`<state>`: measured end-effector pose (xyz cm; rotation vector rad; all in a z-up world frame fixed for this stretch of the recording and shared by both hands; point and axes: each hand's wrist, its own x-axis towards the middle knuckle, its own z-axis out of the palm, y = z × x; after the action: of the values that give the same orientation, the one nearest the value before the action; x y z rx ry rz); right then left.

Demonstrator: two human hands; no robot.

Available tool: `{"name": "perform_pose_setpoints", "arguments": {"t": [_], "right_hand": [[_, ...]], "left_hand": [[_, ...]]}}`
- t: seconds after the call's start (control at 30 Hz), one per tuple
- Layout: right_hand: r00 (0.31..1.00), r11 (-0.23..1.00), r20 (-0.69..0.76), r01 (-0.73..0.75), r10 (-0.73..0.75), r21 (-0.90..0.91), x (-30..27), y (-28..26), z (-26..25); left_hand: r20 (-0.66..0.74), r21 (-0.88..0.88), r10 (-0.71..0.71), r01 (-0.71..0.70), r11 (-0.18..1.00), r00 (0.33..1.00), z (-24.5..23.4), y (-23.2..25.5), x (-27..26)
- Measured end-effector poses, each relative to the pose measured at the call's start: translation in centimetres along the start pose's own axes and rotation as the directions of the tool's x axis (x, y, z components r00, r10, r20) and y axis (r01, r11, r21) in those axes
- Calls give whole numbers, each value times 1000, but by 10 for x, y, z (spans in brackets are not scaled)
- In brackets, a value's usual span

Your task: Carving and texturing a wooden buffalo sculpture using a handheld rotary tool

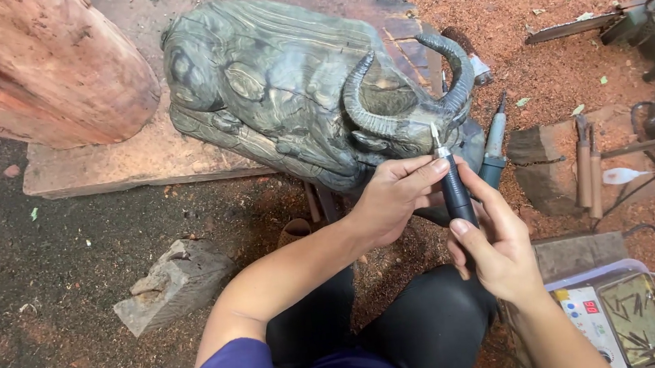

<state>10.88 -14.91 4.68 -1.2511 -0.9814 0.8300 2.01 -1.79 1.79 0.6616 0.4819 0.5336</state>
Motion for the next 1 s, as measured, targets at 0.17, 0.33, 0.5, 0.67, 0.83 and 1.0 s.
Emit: {"name": "perform_pose_setpoints", "arguments": {"t": [0.17, 0.33, 0.5, 0.67, 0.83, 1.0], "right_hand": [[998, 998, 56, -23, 27, -62, 8, -20, 4], [993, 987, 69, -89, 99, -132, 8, -19, -5], [989, 980, 63, -121, 132, -161, 10, -20, -7], [959, 911, 68, -236, 274, -339, 13, -46, 4], [950, 897, 61, -266, 306, -354, 14, -51, 7], [954, 886, 62, -246, 292, -393, 14, -51, 7]], "left_hand": [[-7, -10, -18, 18, 1000, 1000, 4, 16, -12], [5, -47, -11, 11, 999, 1000, 5, 23, -17], [39, -67, 15, -13, 998, 999, -6, 8, -7], [233, -112, 42, -16, 994, 972, -25, 11, -10], [236, -144, 31, 3, 990, 971, -25, 10, -8], [189, -75, 7, 7, 997, 982, -24, 9, -7]]}}
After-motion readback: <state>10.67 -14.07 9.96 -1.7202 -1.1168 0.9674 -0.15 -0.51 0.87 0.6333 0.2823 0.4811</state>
